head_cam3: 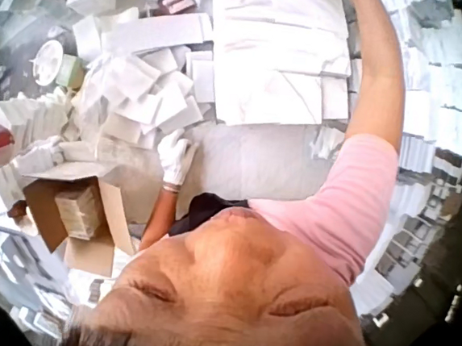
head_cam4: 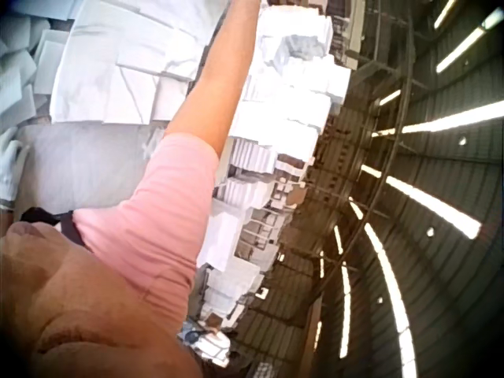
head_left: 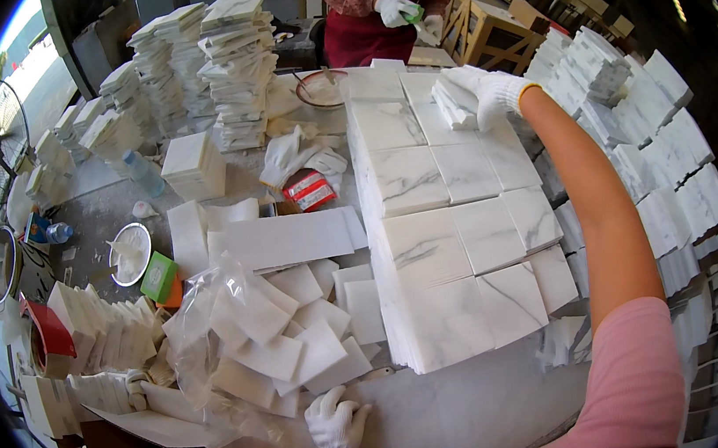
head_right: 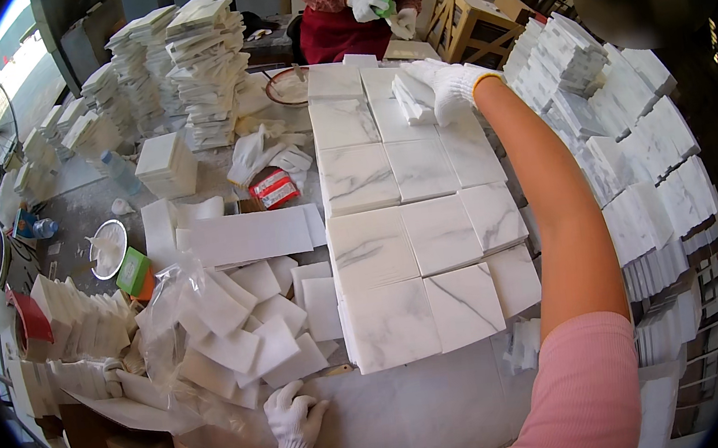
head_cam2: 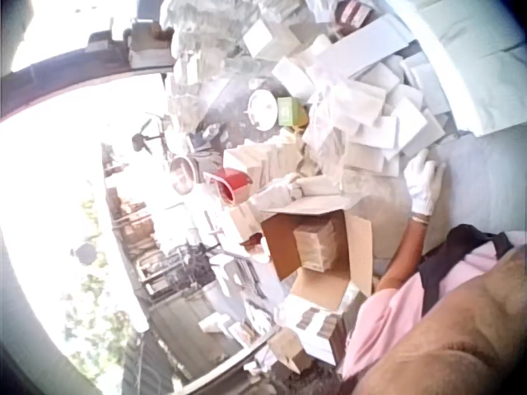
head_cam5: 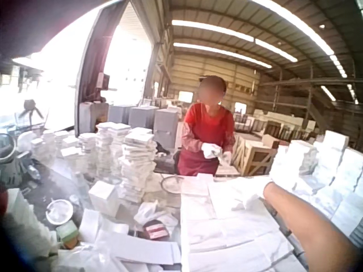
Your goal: The person repeatedly picks up small white rectangular tiles, places them into clear plastic bags, and stacks the packaged tiles into a cardboard box. The process is repeated multiple times with consistent handling of the tiles and bags.
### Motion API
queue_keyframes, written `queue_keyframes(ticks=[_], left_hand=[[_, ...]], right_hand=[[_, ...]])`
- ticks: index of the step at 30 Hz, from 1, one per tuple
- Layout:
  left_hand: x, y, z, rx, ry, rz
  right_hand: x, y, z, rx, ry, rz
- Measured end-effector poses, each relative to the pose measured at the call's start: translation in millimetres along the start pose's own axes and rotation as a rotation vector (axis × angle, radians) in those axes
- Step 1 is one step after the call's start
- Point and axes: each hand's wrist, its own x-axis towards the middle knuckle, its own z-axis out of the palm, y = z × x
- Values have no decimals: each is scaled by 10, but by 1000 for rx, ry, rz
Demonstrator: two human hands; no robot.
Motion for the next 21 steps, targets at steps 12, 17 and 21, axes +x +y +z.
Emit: queue_keyframes(ticks=[12,17,21], left_hand=[[54,17,-8,-6,24,24],[87,-23,35,-32,30,40],[56,-50,33,-55,-6,-8]], right_hand=[[-90,59,-17,-33,141,78],[-873,-59,13,158,382,-152],[-1863,-543,302,396,336,-374]])
